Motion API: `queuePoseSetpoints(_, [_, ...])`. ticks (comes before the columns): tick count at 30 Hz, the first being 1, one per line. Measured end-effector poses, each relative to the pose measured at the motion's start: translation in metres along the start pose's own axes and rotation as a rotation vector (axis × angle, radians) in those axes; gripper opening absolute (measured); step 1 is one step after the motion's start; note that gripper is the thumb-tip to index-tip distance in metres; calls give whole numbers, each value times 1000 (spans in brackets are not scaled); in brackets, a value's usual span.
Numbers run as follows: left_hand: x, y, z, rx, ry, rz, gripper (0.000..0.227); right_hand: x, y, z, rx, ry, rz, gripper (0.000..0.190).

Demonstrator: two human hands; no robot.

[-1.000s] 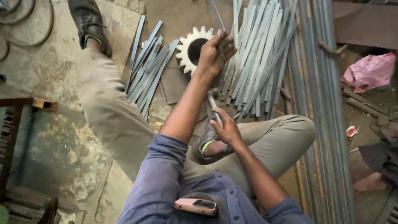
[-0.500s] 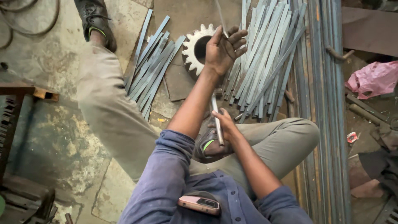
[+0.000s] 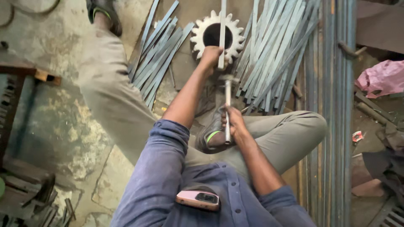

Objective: The person sits on the floor and repeatedly strikes a metal rod with a hammer. The rod is held against a large metal gear used as an anvil. The person adjusts the rod's position between strikes.

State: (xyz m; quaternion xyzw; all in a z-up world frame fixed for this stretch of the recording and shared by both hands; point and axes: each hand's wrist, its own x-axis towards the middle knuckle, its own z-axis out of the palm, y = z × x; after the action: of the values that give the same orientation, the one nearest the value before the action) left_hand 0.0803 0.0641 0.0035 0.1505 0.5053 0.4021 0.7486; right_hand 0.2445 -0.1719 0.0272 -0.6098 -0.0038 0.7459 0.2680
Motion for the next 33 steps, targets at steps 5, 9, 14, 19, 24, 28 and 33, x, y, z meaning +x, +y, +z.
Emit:
queuePoseSetpoints(5, [-7,-73,-68,493,381,158,27,-83,-43,26,-242,109,-457,26])
queuePoseSetpoints(9, [-8,-96,-92,633,426,287,40,-110,-90,36,-364,-39,-896,31])
queuePoseSetpoints(14, [-18,-104,-97,844,552,300,52,-112,-142,62,-564,-11,-1281,40])
queuePoseSetpoints(19, [-34,-103,-89,814,574,204,50,-18,-149,64,-796,157,-1091,50])
queuePoseSetpoints(24, [-29,-99,-89,826,625,209,49,58,-119,18,-954,349,-1217,45])
queuePoseSetpoints(28, [-20,-73,-77,768,493,141,50,53,-102,-2,-880,514,-984,50])
queuePoseSetpoints(33, [-29,-4,-24,86,-78,39,33,47,-106,-14,-908,526,-954,49])
